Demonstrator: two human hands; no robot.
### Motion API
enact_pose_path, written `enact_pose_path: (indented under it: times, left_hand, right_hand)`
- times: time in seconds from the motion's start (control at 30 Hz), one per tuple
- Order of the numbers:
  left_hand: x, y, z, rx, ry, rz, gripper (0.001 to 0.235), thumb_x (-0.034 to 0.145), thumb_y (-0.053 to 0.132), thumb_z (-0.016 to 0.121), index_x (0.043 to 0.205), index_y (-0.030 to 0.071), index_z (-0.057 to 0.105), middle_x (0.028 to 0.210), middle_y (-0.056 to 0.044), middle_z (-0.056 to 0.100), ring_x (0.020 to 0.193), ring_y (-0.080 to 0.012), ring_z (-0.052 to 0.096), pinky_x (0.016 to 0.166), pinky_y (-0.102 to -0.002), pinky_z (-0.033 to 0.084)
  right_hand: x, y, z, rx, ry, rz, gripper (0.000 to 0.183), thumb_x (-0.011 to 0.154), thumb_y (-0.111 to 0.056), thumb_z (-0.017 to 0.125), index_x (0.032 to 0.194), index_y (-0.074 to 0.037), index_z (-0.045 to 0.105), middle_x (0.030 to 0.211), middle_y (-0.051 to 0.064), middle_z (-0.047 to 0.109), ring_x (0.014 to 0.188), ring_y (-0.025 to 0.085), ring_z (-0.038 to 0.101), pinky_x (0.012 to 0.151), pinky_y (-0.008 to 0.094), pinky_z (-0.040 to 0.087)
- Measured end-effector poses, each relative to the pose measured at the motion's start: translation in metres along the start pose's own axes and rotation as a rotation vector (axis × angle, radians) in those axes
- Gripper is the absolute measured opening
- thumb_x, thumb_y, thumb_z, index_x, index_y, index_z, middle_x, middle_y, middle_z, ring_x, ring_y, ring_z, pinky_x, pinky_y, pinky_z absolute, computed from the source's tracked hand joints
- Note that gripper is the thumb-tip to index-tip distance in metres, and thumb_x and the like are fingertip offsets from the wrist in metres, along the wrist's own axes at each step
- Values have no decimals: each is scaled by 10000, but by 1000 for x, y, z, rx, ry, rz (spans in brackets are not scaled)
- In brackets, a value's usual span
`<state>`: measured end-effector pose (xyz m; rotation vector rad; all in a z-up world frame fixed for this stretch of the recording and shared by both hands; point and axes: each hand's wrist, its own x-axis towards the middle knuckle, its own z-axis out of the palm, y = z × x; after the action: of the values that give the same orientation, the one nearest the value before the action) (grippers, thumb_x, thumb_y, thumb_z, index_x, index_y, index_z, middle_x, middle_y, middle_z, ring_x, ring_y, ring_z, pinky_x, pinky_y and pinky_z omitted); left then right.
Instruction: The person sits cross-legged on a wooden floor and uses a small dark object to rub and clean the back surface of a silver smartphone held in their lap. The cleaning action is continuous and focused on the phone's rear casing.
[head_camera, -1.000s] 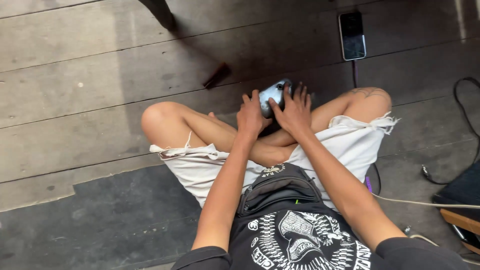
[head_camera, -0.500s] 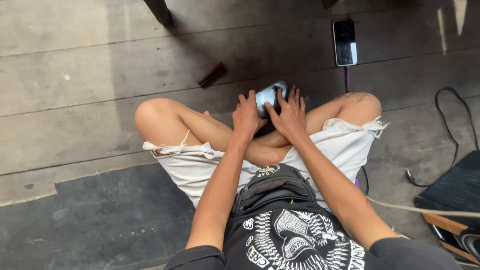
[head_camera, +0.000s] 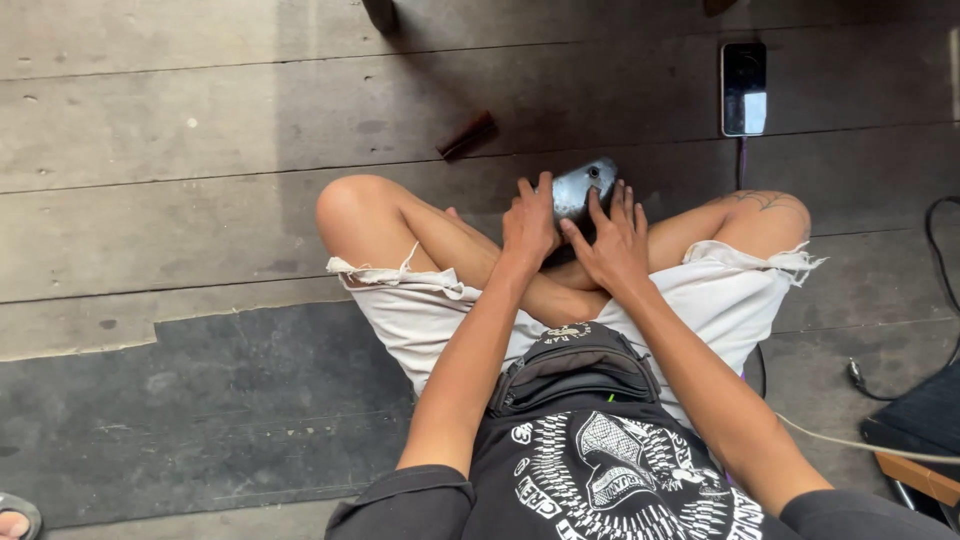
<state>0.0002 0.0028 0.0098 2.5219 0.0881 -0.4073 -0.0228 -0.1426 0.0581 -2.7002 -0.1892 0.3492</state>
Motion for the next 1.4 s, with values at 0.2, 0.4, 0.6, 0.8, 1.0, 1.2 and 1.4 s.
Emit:
enact_pose_path:
  times: [0.2,0.4,0.6,0.8,1.0,1.2,1.4]
  left_hand:
    - [4,-6,7,-29,-13,-9,1024,667,206,925,1499,47,349,1393,-366,449,1079,-498,660,860,-584,595]
    - [4,-5,6,-61,-8,2,1034,662,188,946,1492,25,352,1385,-403,442,1067,-517,655,835,-597,597]
    - [1,-3,5,-42,8,9,1014,656,139,932,1482,38,353,1384,-389,439,1063,-527,655,845,-604,591]
    - [1,-1,-1,-64,-19,2,1042,643,179,942,1480,46,335,1392,-401,435,1079,-547,650,864,-630,584]
    - [0,0,-1,-70,-20,-3,1044,653,174,935,1500,41,339,1417,-412,430,1114,-527,650,894,-604,581]
    - [-2,4,-3,-47,-24,-14,955,711,37,865,1506,24,336,1413,-411,424,1116,-534,642,879,-599,579]
    - [-1,2,-1,-44,-12,1,963,703,57,855,1506,41,325,1409,-400,422,1108,-529,644,872,-596,588]
  right_hand:
    - [20,7,12,-11,34,43,850,1059,-648,439,1526,62,463,1581,393,300,1507,508,239,1200,626,171]
    - [10,11,4,-205,72,-89,642,1116,-462,434,1446,69,578,1579,260,471,1487,470,349,1149,706,141]
    - [-4,19,22,-112,39,-142,627,1143,-453,331,1503,30,506,1644,176,411,1526,433,299,1116,757,57]
    - [18,30,28,-120,115,-134,561,1136,-340,389,1492,74,515,1616,235,439,1486,466,347,1049,795,89]
    - [25,45,41,-170,162,-111,549,1135,-331,396,1482,72,532,1614,260,421,1480,494,326,1012,782,113]
    - [3,23,40,-146,176,-253,517,1126,-362,407,1476,-20,577,1645,258,380,1534,447,291,1086,700,118]
    - [11,24,36,-237,256,-204,462,1106,-376,504,1413,-69,665,1603,312,392,1501,484,309,1072,685,167]
